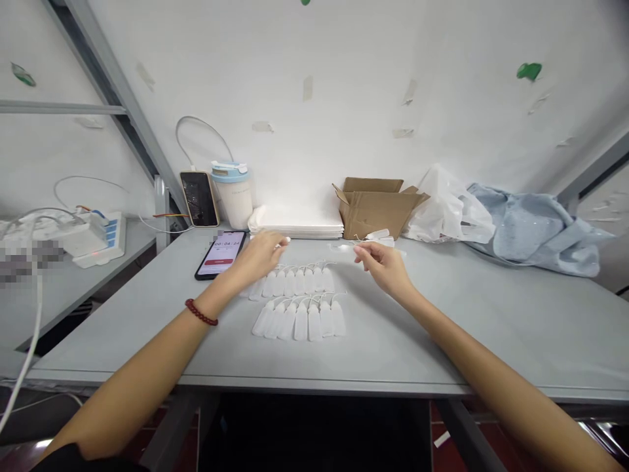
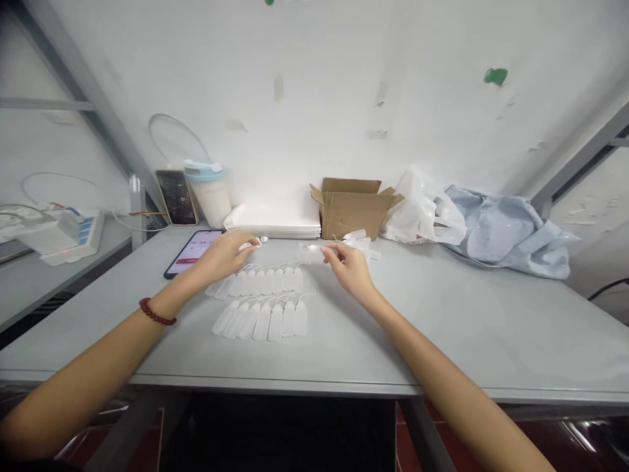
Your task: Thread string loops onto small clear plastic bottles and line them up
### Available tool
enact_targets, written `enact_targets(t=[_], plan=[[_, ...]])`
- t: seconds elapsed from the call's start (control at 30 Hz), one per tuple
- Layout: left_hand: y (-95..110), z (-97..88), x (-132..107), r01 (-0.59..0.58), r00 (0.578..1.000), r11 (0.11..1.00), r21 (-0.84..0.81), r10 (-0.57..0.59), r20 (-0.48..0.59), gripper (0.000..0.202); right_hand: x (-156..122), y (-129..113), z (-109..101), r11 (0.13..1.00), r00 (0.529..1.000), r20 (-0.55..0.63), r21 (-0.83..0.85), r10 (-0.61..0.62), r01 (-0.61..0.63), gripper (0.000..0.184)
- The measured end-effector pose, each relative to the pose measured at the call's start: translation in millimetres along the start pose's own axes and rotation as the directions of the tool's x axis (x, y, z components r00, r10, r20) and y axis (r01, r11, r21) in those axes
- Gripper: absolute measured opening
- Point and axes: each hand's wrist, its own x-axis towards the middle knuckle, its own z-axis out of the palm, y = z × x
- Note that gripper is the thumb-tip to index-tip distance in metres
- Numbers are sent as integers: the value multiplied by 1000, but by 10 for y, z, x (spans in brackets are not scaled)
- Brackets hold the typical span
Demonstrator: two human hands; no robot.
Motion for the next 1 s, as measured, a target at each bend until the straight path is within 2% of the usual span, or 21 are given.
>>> enact_targets(t=[0.07,0.17,0.3,0.43,0.53,0.6,0.67,0.73,0.83,1.0], plan=[[-195,-18,26,85,996,995,46,-86,20,21,48,124,-17,981,993,-83,-184,-79,62,34],[-363,3,48,143,986,989,38,-146,76,23,104,264,-27,921,984,-127,-383,-122,65,34],[-433,74,59,134,983,990,49,-139,118,23,135,338,-46,820,981,-145,-571,-130,25,30],[-427,99,62,118,981,990,81,-129,142,24,135,366,-50,748,982,-92,-661,-165,64,19],[-391,77,67,139,969,987,80,-152,195,27,106,351,-1,775,981,-68,-624,-183,101,17],[-368,65,67,153,966,987,44,-159,202,28,59,293,61,816,970,-4,-542,-244,203,19],[-360,67,61,153,970,988,-1,-150,193,28,-11,192,137,854,944,135,-401,-302,330,22],[-370,83,53,147,973,989,-23,-140,184,28,-86,71,208,869,904,299,-301,-304,392,25],[-403,107,42,134,976,991,-22,-128,177,29,-159,-59,271,887,874,416,-261,-252,380,26],[-403,79,39,148,969,989,-10,-143,203,30,-153,-90,264,944,884,438,-192,-163,269,26]])
